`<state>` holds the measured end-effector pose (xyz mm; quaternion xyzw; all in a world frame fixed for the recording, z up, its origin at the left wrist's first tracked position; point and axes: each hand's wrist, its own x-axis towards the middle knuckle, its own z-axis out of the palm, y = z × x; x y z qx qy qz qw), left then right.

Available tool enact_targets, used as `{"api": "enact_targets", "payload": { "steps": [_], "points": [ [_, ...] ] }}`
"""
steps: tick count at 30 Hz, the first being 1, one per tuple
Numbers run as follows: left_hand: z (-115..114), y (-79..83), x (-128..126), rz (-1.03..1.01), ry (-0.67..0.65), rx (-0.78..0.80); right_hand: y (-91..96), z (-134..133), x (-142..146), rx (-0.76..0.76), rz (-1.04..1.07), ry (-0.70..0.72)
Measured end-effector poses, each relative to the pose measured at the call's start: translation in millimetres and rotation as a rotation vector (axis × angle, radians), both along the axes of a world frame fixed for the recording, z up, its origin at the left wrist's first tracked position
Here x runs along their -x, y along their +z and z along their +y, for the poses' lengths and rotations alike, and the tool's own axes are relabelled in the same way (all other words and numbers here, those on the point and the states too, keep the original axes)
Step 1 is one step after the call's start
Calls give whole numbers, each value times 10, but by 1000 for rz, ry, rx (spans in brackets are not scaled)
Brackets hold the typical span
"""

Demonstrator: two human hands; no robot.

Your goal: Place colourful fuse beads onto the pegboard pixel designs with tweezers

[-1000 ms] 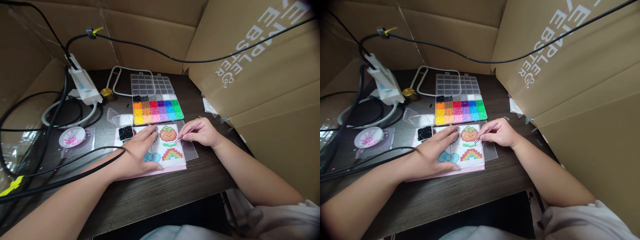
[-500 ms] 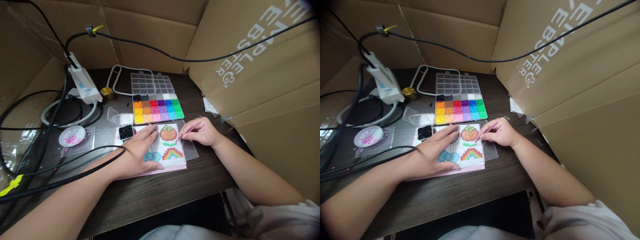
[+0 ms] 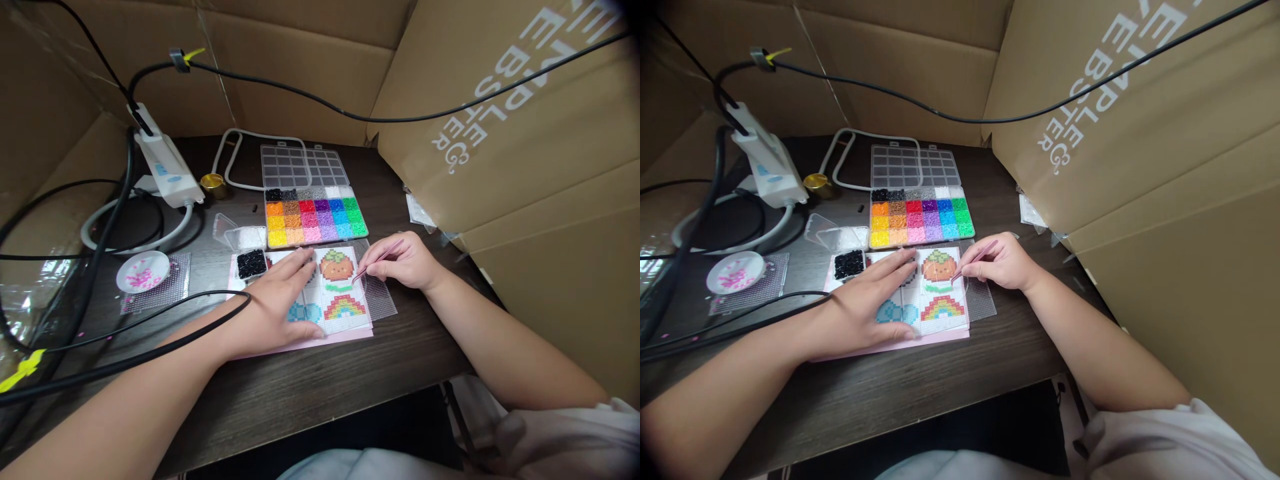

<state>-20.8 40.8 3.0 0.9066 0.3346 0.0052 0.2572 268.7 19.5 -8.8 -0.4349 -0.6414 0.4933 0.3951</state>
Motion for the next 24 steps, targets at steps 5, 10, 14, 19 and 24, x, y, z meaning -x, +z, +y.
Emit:
{"api": "enact_targets", "payload": {
  "steps": [5, 10, 14, 19, 24],
  "points": [
    [-4, 10, 4, -16, 3, 13, 8, 0, 0, 0, -17, 27],
    [-4, -3, 6, -28, 6, 8, 19, -6, 15, -17, -32, 28],
    [-2, -30, 12, -20, 3, -5, 25, -8, 29, -19, -29, 27],
    [0, -52, 18, -50, 13, 10, 16, -4, 20, 0, -27, -1],
    [-1, -63, 17, -50, 6, -8, -2, -7, 9, 15, -29, -15]
  ]
}}
